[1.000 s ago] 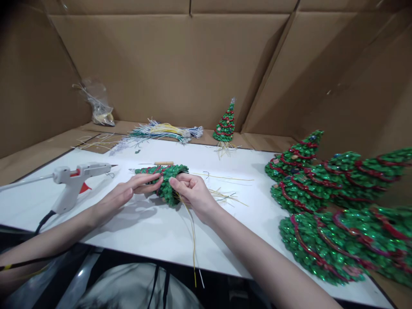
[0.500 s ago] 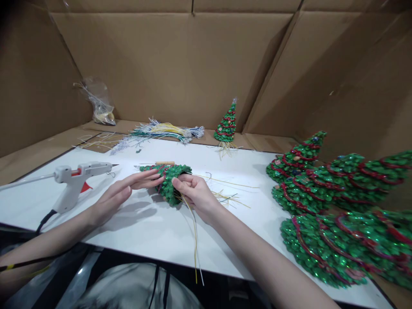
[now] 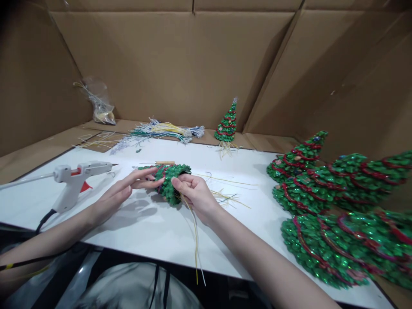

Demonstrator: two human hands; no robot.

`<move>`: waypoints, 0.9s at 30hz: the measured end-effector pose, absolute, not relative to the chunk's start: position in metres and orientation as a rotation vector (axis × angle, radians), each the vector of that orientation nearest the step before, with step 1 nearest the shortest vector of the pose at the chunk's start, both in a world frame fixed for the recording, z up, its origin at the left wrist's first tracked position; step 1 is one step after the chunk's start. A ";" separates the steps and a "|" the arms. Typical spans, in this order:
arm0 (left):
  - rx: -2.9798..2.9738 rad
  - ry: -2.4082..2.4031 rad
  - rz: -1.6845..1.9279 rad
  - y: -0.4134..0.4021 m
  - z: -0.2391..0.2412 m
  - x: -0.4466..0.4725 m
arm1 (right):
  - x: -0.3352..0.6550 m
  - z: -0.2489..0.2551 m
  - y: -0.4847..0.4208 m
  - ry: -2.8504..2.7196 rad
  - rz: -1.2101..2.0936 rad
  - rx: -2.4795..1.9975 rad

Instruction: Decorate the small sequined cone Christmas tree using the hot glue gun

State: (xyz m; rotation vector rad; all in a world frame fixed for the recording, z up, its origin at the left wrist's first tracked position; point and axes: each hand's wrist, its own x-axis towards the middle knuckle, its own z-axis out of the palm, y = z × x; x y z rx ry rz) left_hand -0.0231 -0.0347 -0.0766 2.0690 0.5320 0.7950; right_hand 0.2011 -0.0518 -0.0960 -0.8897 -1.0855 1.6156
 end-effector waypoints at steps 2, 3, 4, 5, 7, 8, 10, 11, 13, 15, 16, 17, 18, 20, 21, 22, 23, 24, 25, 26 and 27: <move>2.086 0.554 0.810 -0.036 -0.076 -0.022 | 0.200 -0.096 -0.052 -1.081 1.605 -0.882; 2.100 0.564 0.827 -0.036 -0.075 -0.021 | 0.200 -0.096 -0.052 -1.077 1.601 -0.880; 2.119 0.571 0.838 -0.037 -0.075 -0.021 | 0.200 -0.096 -0.053 -1.071 1.600 -0.884; 2.140 0.575 0.844 -0.037 -0.075 -0.021 | 0.199 -0.096 -0.053 -1.065 1.597 -0.889; 2.183 0.581 0.838 -0.038 -0.074 -0.020 | 0.199 -0.096 -0.053 -1.062 1.580 -0.899; 2.204 0.584 0.836 -0.038 -0.074 -0.020 | 0.199 -0.097 -0.053 -1.063 1.567 -0.901; 2.242 0.587 0.834 -0.038 -0.074 -0.020 | 0.199 -0.097 -0.053 -1.072 1.549 -0.896; 2.257 0.588 0.833 -0.038 -0.073 -0.020 | 0.199 -0.097 -0.053 -1.078 1.545 -0.890; 2.274 0.591 0.827 -0.038 -0.074 -0.020 | 0.199 -0.097 -0.053 -1.080 1.547 -0.887; 2.271 0.593 0.828 -0.038 -0.075 -0.021 | 0.199 -0.096 -0.053 -1.083 1.559 -0.896; 2.265 0.591 0.835 -0.037 -0.076 -0.021 | 0.199 -0.095 -0.053 -1.087 1.565 -0.903; 2.254 0.588 0.846 -0.037 -0.076 -0.021 | 0.200 -0.095 -0.053 -1.094 1.569 -0.909; 2.240 0.585 0.860 -0.037 -0.077 -0.021 | 0.200 -0.094 -0.052 -1.104 1.571 -0.913; 2.207 0.578 0.889 -0.037 -0.078 -0.021 | 0.200 -0.094 -0.052 -1.120 1.565 -0.921; 2.196 0.574 0.903 -0.037 -0.078 -0.021 | 0.201 -0.094 -0.052 -1.125 1.560 -0.927; 2.191 0.569 0.918 -0.037 -0.078 -0.021 | 0.201 -0.094 -0.051 -1.131 1.558 -0.933; 2.191 0.564 0.933 -0.037 -0.078 -0.021 | 0.202 -0.094 -0.051 -1.135 1.556 -0.937; 2.193 0.563 0.948 -0.037 -0.078 -0.021 | 0.202 -0.094 -0.051 -1.138 1.555 -0.940; 2.196 0.565 0.962 -0.038 -0.077 -0.021 | 0.203 -0.094 -0.051 -1.139 1.559 -0.941; 2.199 0.569 0.973 -0.038 -0.077 -0.021 | 0.203 -0.094 -0.051 -1.140 1.567 -0.940; 2.206 0.571 0.978 -0.038 -0.078 -0.022 | 0.203 -0.094 -0.051 -1.142 1.575 -0.938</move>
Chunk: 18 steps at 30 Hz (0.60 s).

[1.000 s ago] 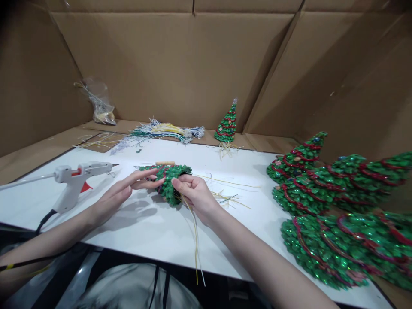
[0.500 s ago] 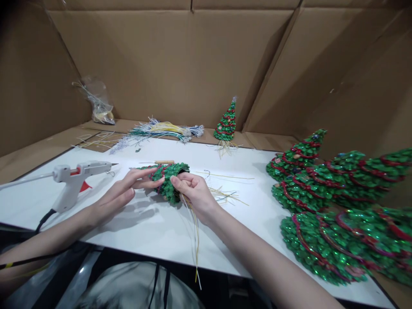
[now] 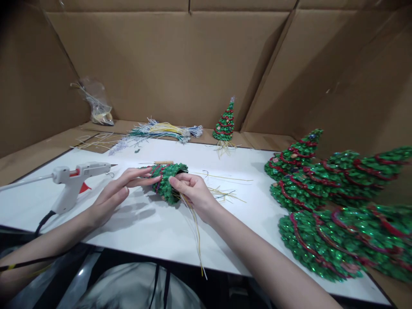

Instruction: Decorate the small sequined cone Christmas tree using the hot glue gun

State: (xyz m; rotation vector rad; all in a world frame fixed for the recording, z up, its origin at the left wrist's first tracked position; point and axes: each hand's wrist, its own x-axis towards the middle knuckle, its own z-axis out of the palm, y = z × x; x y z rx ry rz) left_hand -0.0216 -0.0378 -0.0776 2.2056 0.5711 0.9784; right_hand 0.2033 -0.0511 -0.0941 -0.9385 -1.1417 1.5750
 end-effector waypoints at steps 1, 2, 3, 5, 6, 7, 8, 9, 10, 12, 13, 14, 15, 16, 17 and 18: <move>2.217 0.571 0.980 -0.038 -0.078 -0.022 | 0.203 -0.094 -0.051 -1.145 1.582 -0.939; 2.235 0.568 0.977 -0.037 -0.078 -0.022 | 0.203 -0.094 -0.051 -1.151 1.584 -0.941; 2.258 0.561 0.973 -0.037 -0.079 -0.023 | 0.203 -0.094 -0.051 -1.156 1.582 -0.943; 2.316 0.551 0.956 -0.037 -0.079 -0.023 | 0.202 -0.094 -0.051 -1.157 1.574 -0.943; 2.347 0.550 0.942 -0.037 -0.079 -0.023 | 0.201 -0.094 -0.051 -1.152 1.569 -0.939; 2.374 0.555 0.926 -0.037 -0.079 -0.024 | 0.201 -0.094 -0.051 -1.145 1.567 -0.934; 2.399 0.561 0.910 -0.038 -0.078 -0.024 | 0.200 -0.094 -0.051 -1.138 1.565 -0.930; 2.419 0.566 0.899 -0.038 -0.078 -0.024 | 0.200 -0.094 -0.051 -1.131 1.566 -0.926; 2.432 0.568 0.893 -0.039 -0.077 -0.024 | 0.200 -0.095 -0.051 -1.128 1.566 -0.924; 2.444 0.566 0.895 -0.040 -0.076 -0.023 | 0.199 -0.096 -0.051 -1.127 1.560 -0.916; 2.444 0.565 0.892 -0.040 -0.075 -0.023 | 0.199 -0.096 -0.051 -1.129 1.555 -0.909; 2.440 0.566 0.888 -0.041 -0.074 -0.023 | 0.199 -0.096 -0.052 -1.131 1.548 -0.903; 2.436 0.572 0.882 -0.041 -0.074 -0.022 | 0.199 -0.096 -0.052 -1.132 1.546 -0.899; 2.434 0.576 0.877 -0.041 -0.073 -0.022 | 0.199 -0.096 -0.052 -1.131 1.547 -0.896; 2.434 0.581 0.872 -0.042 -0.072 -0.021 | 0.199 -0.096 -0.052 -1.126 1.553 -0.894; 2.435 0.583 0.869 -0.042 -0.072 -0.021 | 0.199 -0.095 -0.052 -1.120 1.560 -0.894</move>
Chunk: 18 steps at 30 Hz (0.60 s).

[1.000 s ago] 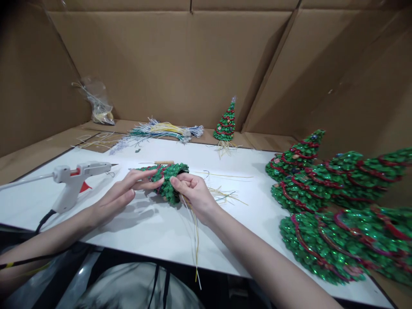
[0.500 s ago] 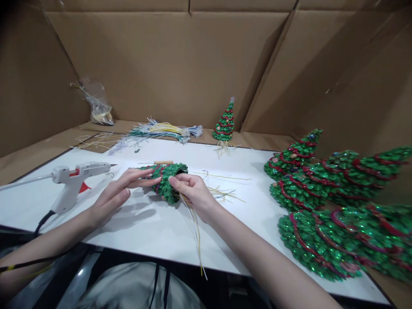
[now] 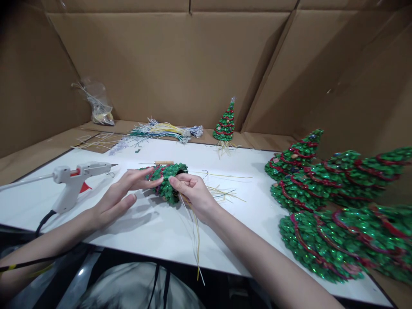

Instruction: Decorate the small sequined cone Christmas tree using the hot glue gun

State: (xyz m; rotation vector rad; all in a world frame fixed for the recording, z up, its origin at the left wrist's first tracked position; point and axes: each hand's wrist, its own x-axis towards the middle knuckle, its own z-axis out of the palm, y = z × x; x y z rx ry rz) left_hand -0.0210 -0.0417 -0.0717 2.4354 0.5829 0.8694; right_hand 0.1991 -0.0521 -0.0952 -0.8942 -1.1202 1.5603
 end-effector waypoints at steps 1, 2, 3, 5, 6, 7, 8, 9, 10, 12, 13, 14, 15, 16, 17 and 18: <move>2.438 0.581 0.869 -0.042 -0.071 -0.021 | 0.199 -0.095 -0.052 -1.115 1.565 -0.892; 2.440 0.576 0.868 -0.041 -0.071 -0.020 | 0.199 -0.095 -0.052 -1.111 1.569 -0.887; 2.441 0.572 0.867 -0.041 -0.071 -0.020 | 0.199 -0.095 -0.052 -1.108 1.574 -0.881; 2.440 0.568 0.862 -0.040 -0.070 -0.019 | 0.199 -0.096 -0.051 -1.097 1.582 -0.867; 2.439 0.569 0.860 -0.040 -0.070 -0.019 | 0.199 -0.096 -0.051 -1.092 1.587 -0.859; 2.437 0.573 0.858 -0.040 -0.071 -0.019 | 0.199 -0.097 -0.050 -1.087 1.589 -0.854; 2.434 0.578 0.859 -0.040 -0.071 -0.019 | 0.199 -0.097 -0.050 -1.084 1.590 -0.852; 2.432 0.582 0.861 -0.039 -0.072 -0.019 | 0.199 -0.098 -0.050 -1.085 1.589 -0.851; 2.433 0.584 0.864 -0.039 -0.072 -0.019 | 0.199 -0.098 -0.050 -1.087 1.586 -0.851; 2.449 0.578 0.857 -0.039 -0.073 -0.019 | 0.200 -0.099 -0.050 -1.093 1.579 -0.856; 2.458 0.574 0.850 -0.039 -0.073 -0.019 | 0.200 -0.099 -0.050 -1.096 1.577 -0.860; 2.463 0.573 0.844 -0.038 -0.073 -0.019 | 0.201 -0.099 -0.050 -1.099 1.576 -0.865; 2.459 0.576 0.845 -0.038 -0.074 -0.019 | 0.201 -0.099 -0.050 -1.099 1.577 -0.870; 2.450 0.586 0.851 -0.038 -0.074 -0.018 | 0.201 -0.099 -0.050 -1.100 1.581 -0.875; 2.435 0.598 0.861 -0.038 -0.075 -0.018 | 0.202 -0.099 -0.050 -1.099 1.586 -0.877; 2.421 0.606 0.877 -0.038 -0.076 -0.018 | 0.202 -0.099 -0.050 -1.098 1.591 -0.878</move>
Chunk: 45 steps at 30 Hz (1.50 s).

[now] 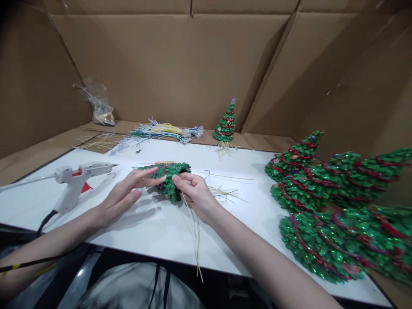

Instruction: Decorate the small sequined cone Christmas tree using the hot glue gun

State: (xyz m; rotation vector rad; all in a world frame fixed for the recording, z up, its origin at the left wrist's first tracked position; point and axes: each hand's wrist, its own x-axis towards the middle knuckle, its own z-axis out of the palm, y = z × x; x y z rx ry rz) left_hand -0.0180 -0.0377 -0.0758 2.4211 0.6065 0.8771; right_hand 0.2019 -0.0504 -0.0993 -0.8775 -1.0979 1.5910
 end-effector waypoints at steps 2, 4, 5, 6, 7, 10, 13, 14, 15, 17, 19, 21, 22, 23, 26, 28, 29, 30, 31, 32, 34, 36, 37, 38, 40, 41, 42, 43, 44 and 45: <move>2.406 0.611 0.913 -0.038 -0.078 -0.018 | 0.202 -0.099 -0.050 -1.096 1.598 -0.878; 2.406 0.613 0.949 -0.038 -0.079 -0.018 | 0.202 -0.099 -0.050 -1.093 1.600 -0.878; 2.406 0.620 0.959 -0.038 -0.079 -0.018 | 0.203 -0.100 -0.050 -1.091 1.602 -0.878; 2.407 0.626 0.962 -0.038 -0.080 -0.019 | 0.203 -0.100 -0.049 -1.090 1.608 -0.878; 2.411 0.628 0.959 -0.038 -0.079 -0.018 | 0.203 -0.100 -0.049 -1.090 1.616 -0.876; 2.431 0.609 0.945 -0.039 -0.079 -0.018 | 0.202 -0.100 -0.049 -1.097 1.623 -0.879; 2.437 0.609 0.936 -0.040 -0.078 -0.016 | 0.201 -0.100 -0.049 -1.094 1.615 -0.881; 2.438 0.618 0.933 -0.040 -0.078 -0.016 | 0.201 -0.101 -0.050 -1.091 1.617 -0.876; 2.442 0.627 0.931 -0.041 -0.078 -0.015 | 0.200 -0.100 -0.050 -1.085 1.619 -0.869; 2.451 0.639 0.927 -0.042 -0.077 -0.015 | 0.200 -0.100 -0.050 -1.068 1.614 -0.855; 2.456 0.646 0.905 -0.042 -0.076 -0.014 | 0.199 -0.100 -0.050 -1.050 1.608 -0.846; 2.455 0.650 0.877 -0.042 -0.075 -0.014 | 0.199 -0.099 -0.050 -1.042 1.605 -0.841; 2.452 0.654 0.867 -0.042 -0.074 -0.014 | 0.199 -0.099 -0.051 -1.043 1.605 -0.840; 2.449 0.654 0.864 -0.042 -0.074 -0.014 | 0.199 -0.099 -0.051 -1.045 1.604 -0.840; 2.443 0.648 0.881 -0.042 -0.075 -0.014 | 0.199 -0.097 -0.051 -1.060 1.596 -0.843; 2.443 0.651 0.900 -0.042 -0.076 -0.013 | 0.200 -0.097 -0.051 -1.071 1.598 -0.843; 2.441 0.657 0.908 -0.042 -0.076 -0.013 | 0.200 -0.096 -0.051 -1.078 1.600 -0.846; 2.436 0.665 0.912 -0.042 -0.077 -0.013 | 0.201 -0.096 -0.051 -1.085 1.601 -0.851; 2.428 0.671 0.914 -0.042 -0.077 -0.013 | 0.201 -0.095 -0.051 -1.092 1.600 -0.859; 2.416 0.680 0.915 -0.042 -0.077 -0.014 | 0.202 -0.095 -0.051 -1.101 1.595 -0.868; 2.401 0.686 0.914 -0.042 -0.075 -0.014 | 0.203 -0.095 -0.051 -1.116 1.582 -0.890; 2.417 0.685 0.917 -0.043 -0.073 -0.014 | 0.203 -0.094 -0.051 -1.123 1.579 -0.906; 2.439 0.686 0.925 -0.043 -0.072 -0.014 | 0.203 -0.094 -0.051 -1.122 1.582 -0.910; 2.469 0.692 0.935 -0.044 -0.071 -0.014 | 0.203 -0.094 -0.051 -1.120 1.586 -0.911; 2.540 0.710 0.954 -0.044 -0.069 -0.014 | 0.202 -0.094 -0.051 -1.118 1.588 -0.907; 2.580 0.712 0.959 -0.045 -0.069 -0.014 | 0.202 -0.094 -0.051 -1.117 1.587 -0.904; 2.625 0.705 0.956 -0.045 -0.069 -0.014 | 0.202 -0.094 -0.051 -1.115 1.587 -0.903; 2.673 0.694 0.949 -0.045 -0.069 -0.014 | 0.202 -0.094 -0.051 -1.111 1.587 -0.905; 2.721 0.682 0.942 -0.046 -0.069 -0.014 | 0.201 -0.094 -0.050 -1.103 1.588 -0.907; 2.768 0.675 0.932 -0.046 -0.069 -0.014 | 0.201 -0.095 -0.050 -1.093 1.592 -0.908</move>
